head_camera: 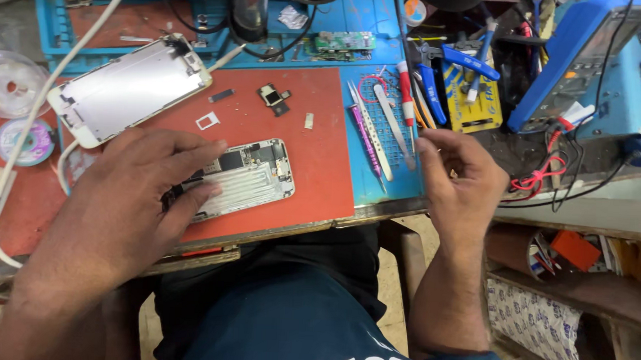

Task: The person disassembles a smartphone by removing the back cover and using a screwdriver and tweezers to detach internal components. They carefully unscrew and lift parts from the motherboard area, placing them on the workbench.

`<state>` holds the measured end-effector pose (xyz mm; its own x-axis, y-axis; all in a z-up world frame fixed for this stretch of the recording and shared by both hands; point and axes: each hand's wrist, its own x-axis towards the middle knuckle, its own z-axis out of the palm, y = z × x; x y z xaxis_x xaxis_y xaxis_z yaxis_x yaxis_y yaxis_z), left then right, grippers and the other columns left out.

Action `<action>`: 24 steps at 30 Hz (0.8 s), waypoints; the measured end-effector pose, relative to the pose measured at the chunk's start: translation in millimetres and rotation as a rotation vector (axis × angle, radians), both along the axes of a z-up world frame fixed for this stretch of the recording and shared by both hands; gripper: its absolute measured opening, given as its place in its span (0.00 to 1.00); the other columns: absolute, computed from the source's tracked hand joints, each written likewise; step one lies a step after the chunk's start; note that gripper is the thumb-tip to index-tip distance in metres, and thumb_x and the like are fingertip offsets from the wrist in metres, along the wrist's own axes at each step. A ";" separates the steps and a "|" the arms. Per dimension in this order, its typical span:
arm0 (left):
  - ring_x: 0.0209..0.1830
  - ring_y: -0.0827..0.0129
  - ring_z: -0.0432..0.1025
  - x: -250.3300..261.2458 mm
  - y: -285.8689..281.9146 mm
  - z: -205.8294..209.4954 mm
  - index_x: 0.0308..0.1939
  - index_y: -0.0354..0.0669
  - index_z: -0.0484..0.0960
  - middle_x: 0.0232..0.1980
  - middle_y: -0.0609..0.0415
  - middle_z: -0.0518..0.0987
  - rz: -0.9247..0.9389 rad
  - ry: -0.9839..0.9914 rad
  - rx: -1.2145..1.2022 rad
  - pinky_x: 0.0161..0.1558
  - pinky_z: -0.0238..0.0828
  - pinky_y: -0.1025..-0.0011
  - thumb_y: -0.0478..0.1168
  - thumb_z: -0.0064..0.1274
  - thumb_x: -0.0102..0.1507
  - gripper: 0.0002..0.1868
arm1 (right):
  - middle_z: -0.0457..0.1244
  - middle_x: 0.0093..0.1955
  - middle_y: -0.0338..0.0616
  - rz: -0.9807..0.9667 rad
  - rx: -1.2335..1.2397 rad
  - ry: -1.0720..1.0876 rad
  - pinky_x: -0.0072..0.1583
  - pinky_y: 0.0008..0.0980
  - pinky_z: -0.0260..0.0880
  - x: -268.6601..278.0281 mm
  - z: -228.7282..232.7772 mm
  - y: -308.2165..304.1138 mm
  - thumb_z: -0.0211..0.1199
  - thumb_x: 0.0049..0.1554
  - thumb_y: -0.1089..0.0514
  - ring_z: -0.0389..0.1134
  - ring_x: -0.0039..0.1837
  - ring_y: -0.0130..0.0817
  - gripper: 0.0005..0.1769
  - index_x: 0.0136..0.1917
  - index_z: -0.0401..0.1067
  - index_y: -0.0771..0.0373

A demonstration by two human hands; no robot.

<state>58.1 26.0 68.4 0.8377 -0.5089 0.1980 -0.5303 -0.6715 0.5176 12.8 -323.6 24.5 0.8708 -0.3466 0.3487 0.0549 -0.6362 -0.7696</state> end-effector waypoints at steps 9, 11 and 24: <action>0.59 0.48 0.69 -9.6 1.7 -10.9 0.73 0.36 0.65 0.60 0.44 0.79 0.009 -0.004 -0.064 0.59 0.65 0.54 0.51 0.68 0.53 0.49 | 0.67 0.36 0.43 -0.090 -0.394 0.072 0.40 0.29 0.63 33.6 6.5 -2.4 0.79 0.59 0.55 0.65 0.35 0.29 0.11 0.48 0.82 0.64; 0.62 0.47 0.68 -14.2 6.8 -15.1 0.76 0.37 0.58 0.61 0.45 0.78 -0.005 0.025 -0.123 0.62 0.64 0.53 0.49 0.69 0.53 0.53 | 0.70 0.38 0.42 -0.054 -0.394 0.116 0.42 0.28 0.66 44.8 3.8 -1.1 0.78 0.59 0.54 0.69 0.38 0.27 0.11 0.48 0.82 0.62; 0.66 0.49 0.67 -22.9 30.4 -20.7 0.82 0.44 0.45 0.64 0.46 0.77 -0.007 0.081 -0.288 0.67 0.64 0.53 0.46 0.72 0.55 0.61 | 0.69 0.38 0.45 -0.043 -0.389 0.077 0.43 0.21 0.66 36.0 3.8 -1.5 0.76 0.65 0.60 0.68 0.39 0.25 0.09 0.55 0.83 0.67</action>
<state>35.2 56.4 47.8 0.8535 -0.4472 0.2675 -0.4833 -0.4872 0.7274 48.8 -325.1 28.2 0.8870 -0.2386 0.3954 -0.0270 -0.8815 -0.4715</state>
